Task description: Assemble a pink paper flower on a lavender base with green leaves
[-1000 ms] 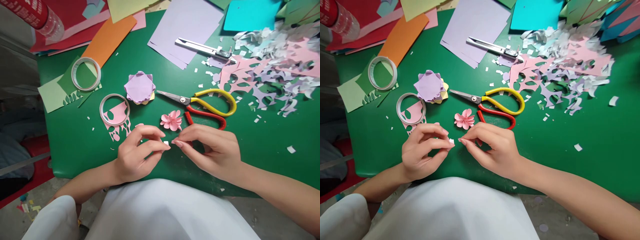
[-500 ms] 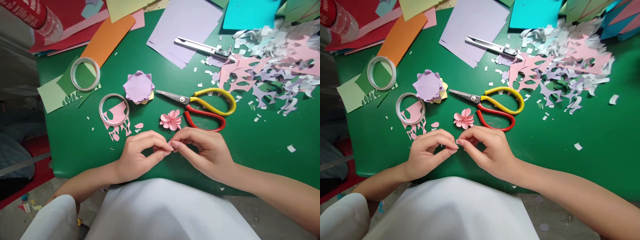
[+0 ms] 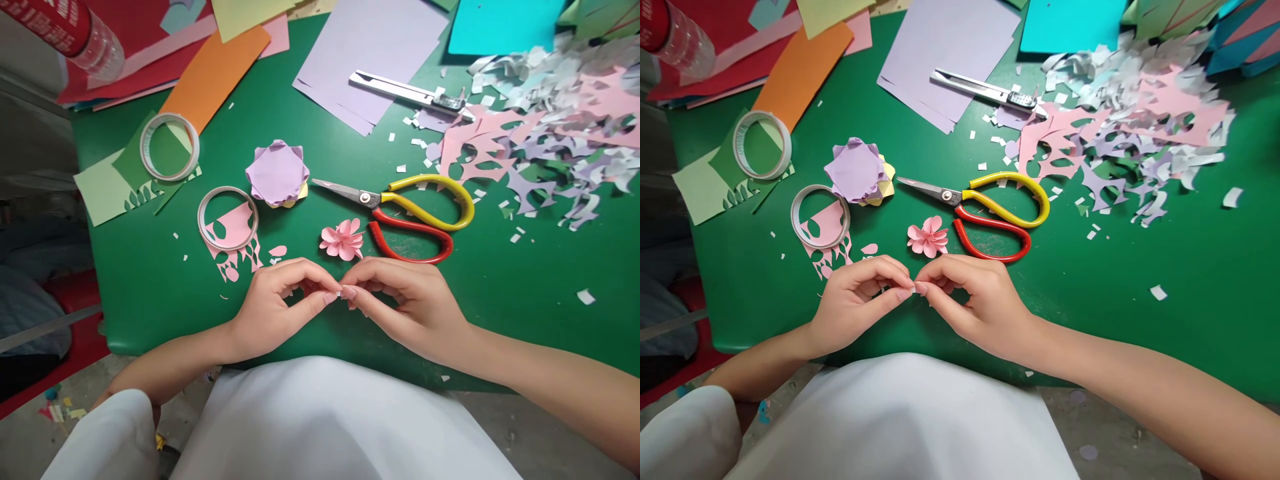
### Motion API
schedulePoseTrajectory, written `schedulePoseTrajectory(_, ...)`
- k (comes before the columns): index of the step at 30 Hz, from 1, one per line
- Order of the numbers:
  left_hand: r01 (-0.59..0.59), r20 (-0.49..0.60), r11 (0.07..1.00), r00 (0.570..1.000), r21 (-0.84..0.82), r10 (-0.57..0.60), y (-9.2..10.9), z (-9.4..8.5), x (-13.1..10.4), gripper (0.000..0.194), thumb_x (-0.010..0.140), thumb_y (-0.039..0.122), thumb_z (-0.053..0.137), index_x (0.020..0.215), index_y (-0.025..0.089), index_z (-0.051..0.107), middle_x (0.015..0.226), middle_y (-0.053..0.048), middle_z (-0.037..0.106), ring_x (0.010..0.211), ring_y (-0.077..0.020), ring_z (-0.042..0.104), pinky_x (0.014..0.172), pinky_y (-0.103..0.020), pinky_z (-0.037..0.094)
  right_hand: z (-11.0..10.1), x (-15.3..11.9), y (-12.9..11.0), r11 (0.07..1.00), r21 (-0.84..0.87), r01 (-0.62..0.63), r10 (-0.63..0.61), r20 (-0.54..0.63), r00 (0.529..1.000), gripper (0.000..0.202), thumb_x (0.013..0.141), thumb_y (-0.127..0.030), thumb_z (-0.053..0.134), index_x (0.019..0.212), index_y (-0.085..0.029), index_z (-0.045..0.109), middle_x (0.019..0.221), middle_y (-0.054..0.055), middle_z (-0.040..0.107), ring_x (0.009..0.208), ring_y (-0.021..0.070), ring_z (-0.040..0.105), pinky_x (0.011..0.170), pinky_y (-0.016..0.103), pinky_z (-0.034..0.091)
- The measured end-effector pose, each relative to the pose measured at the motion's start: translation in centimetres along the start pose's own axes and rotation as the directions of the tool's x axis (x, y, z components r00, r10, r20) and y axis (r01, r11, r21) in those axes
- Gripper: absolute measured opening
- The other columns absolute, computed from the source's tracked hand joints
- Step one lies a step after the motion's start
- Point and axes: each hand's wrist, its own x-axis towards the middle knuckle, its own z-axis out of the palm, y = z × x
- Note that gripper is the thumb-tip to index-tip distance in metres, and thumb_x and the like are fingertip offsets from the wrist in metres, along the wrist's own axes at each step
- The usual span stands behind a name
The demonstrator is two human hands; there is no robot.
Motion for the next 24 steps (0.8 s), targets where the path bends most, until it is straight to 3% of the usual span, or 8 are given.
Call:
schedulePoseTrajectory(6,-0.018,-0.004,1.0,1.0,0.023,0.018,-0.03,0.09,0.04,0.007,0.088,0.015,0.068,0.089,0.02,0.074,0.083,-0.004,0.074,0.077,-0.0149,0.068,0.067,-0.025,0.056,0.05,0.07,0.01,1.0,0.01,0.022,-0.022,-0.009,1.0,0.011,0.094,-0.014,0.06,0.088,-0.019,0.068,0.072,0.0,0.07,0.06,0.0083,0.064,0.048,0.016,0.047)
schedulePoseTrajectory(18,-0.033,-0.014,0.997,0.999,0.067,0.034,0.06,0.04,0.02,0.01,0.087,0.011,0.066,0.088,0.02,0.071,0.079,-0.002,0.07,0.074,-0.0129,0.065,0.066,-0.024,0.054,0.05,0.09,-0.44,0.961,0.199,-0.192,0.179,0.082,0.98,0.016,0.095,-0.027,0.063,0.084,-0.017,0.069,0.068,0.001,0.068,0.056,0.0086,0.062,0.049,0.016,0.051)
schedulePoseTrajectory(24,-0.024,-0.007,0.997,1.0,0.077,0.024,0.14,0.05,0.04,0.008,0.086,0.012,0.066,0.086,0.019,0.07,0.078,-0.002,0.069,0.074,-0.014,0.065,0.066,-0.025,0.054,0.1,0.01,-0.57,0.955,0.228,-0.192,0.179,0.073,0.981,0.016,0.095,-0.027,0.064,0.084,-0.017,0.07,0.068,0.001,0.068,0.054,0.0079,0.061,0.046,0.015,0.05)
